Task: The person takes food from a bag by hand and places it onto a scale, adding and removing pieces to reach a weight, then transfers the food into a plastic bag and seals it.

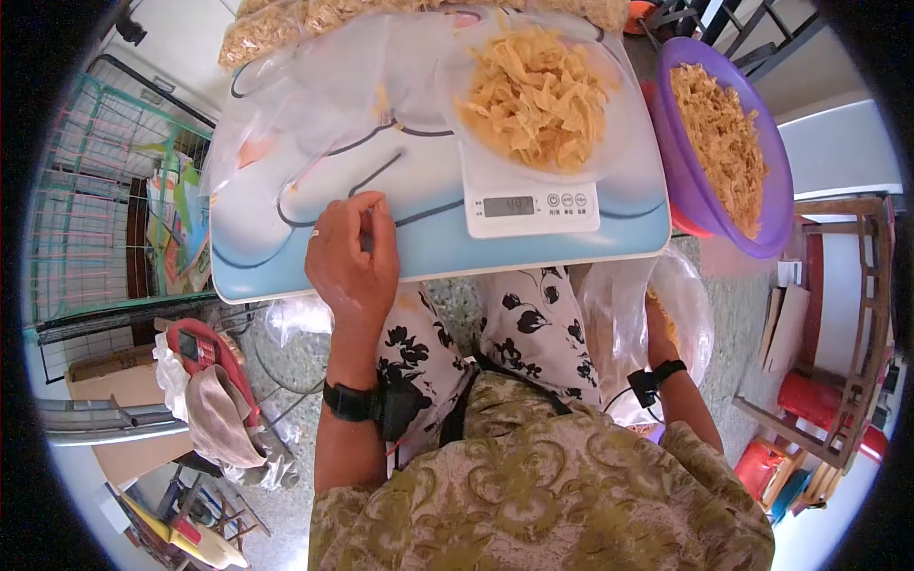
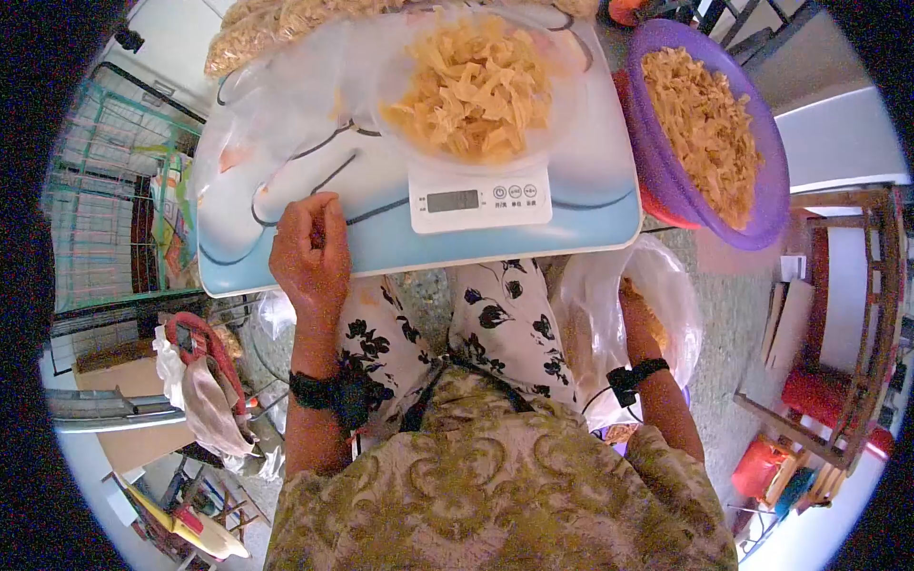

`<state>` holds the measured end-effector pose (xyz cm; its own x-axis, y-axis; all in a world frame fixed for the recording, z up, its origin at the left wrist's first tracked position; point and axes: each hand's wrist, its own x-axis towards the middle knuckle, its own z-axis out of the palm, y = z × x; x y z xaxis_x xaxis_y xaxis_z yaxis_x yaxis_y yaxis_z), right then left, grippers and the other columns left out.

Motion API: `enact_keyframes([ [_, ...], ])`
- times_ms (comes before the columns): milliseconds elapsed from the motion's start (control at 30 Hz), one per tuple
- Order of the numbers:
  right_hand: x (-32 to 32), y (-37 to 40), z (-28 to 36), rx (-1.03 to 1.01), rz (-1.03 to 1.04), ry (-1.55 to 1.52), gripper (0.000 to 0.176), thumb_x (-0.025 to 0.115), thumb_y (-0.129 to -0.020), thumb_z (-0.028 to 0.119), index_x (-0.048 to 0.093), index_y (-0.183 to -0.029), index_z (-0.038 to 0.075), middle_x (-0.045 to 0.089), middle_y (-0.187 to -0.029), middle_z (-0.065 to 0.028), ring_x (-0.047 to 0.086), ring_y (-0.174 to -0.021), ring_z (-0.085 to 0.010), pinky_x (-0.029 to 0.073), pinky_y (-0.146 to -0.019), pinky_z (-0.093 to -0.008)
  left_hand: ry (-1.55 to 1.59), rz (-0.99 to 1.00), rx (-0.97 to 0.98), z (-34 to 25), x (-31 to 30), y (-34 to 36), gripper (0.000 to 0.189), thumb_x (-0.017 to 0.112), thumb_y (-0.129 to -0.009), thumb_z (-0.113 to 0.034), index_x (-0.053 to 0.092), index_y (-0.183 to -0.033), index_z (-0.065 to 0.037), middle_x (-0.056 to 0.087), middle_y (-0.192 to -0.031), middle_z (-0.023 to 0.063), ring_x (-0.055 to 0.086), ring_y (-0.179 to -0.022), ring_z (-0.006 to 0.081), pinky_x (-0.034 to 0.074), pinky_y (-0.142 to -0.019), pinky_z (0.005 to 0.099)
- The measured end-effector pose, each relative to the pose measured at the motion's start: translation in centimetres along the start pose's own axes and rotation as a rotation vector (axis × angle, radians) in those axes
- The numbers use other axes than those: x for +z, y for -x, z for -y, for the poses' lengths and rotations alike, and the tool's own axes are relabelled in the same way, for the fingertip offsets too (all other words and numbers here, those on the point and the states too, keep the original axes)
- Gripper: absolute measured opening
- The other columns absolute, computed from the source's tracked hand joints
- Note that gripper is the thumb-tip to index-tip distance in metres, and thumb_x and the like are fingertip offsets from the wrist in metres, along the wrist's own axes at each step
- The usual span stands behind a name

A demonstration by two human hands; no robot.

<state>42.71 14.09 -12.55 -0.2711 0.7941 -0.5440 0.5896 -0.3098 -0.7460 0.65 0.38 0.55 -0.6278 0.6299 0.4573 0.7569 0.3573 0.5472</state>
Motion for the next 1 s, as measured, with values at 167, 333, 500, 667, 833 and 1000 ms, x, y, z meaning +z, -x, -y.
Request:
enact_keyframes([
  [167,-1.9,-0.1,-4.9,-0.108,0.034,0.363,0.046,0.044,-0.101,0.032,0.051,-0.137,0.004,0.059,-0.129,-0.0061,0.056,-0.116,-0.0205,0.042,-0.099,-0.0344,-0.009,-0.008,0.005,0.0,0.1,0.0,0.009,0.065,-0.091,-0.015,0.067,-0.094,-0.008,0.063,-0.081,0.0057,0.06,-0.069,0.0193,0.048,-0.065,0.0323],
  [333,-1.5,-2.6,-6.1,-0.094,0.1,0.327,0.047,0.04,-0.099,0.016,0.04,-0.142,-0.002,0.047,-0.143,-0.0207,0.046,-0.132,-0.0311,0.034,-0.112,-0.0393,-0.006,-0.007,0.015,0.1,0.0,-0.1,0.008,0.065,-0.091,-0.015,0.067,-0.095,-0.008,0.063,-0.081,0.0058,0.06,-0.068,0.0188,0.048,-0.065,0.0317],
  [500,-4.1,-2.8,-7.7,-0.184,0.085,0.452,0.032,0.055,-0.095,0.024,0.064,-0.117,0.002,0.07,-0.105,-0.0093,0.064,-0.098,-0.0243,0.048,-0.09,-0.0352,-0.021,-0.005,0.014,0.3,0.1,0.0,0.009,0.065,-0.091,-0.015,0.068,-0.095,-0.008,0.063,-0.081,0.0061,0.06,-0.068,0.0188,0.049,-0.064,0.0319],
  [667,-6.1,-3.5,-10.7,-0.532,-0.059,0.822,0.022,0.064,-0.09,0.025,0.071,-0.102,0.008,0.071,-0.088,-0.0039,0.067,-0.082,-0.0187,0.053,-0.078,-0.035,0.009,-0.085,0.063,0.3,0.5,-0.2,0.001,0.066,-0.086,-0.011,0.065,-0.086,-0.01,0.058,-0.071,0.0025,0.057,-0.062,0.0203,0.044,-0.058,0.0339],
  [833,-4.6,1.5,-1.6,0.193,0.125,0.352,0.013,0.066,-0.086,0.015,0.071,-0.095,0.007,0.068,-0.074,-0.0044,0.065,-0.058,-0.0107,0.054,-0.055,-0.0276,0.005,-0.09,0.08,0.4,0.6,-0.2,0.001,0.066,-0.086,-0.011,0.065,-0.086,-0.01,0.058,-0.071,0.0025,0.057,-0.062,0.02,0.044,-0.058,0.0337],
  [1000,-5.7,-1.2,-6.4,-0.191,0.141,0.68,0.013,0.066,-0.085,0.012,0.072,-0.094,0.004,0.065,-0.065,-0.003,0.063,-0.053,-0.0118,0.054,-0.055,-0.0284,0.031,-0.092,0.058,0.3,0.5,-0.2,0.001,0.066,-0.087,-0.011,0.065,-0.086,-0.01,0.058,-0.071,0.0022,0.058,-0.062,0.0193,0.045,-0.057,0.0332],
])
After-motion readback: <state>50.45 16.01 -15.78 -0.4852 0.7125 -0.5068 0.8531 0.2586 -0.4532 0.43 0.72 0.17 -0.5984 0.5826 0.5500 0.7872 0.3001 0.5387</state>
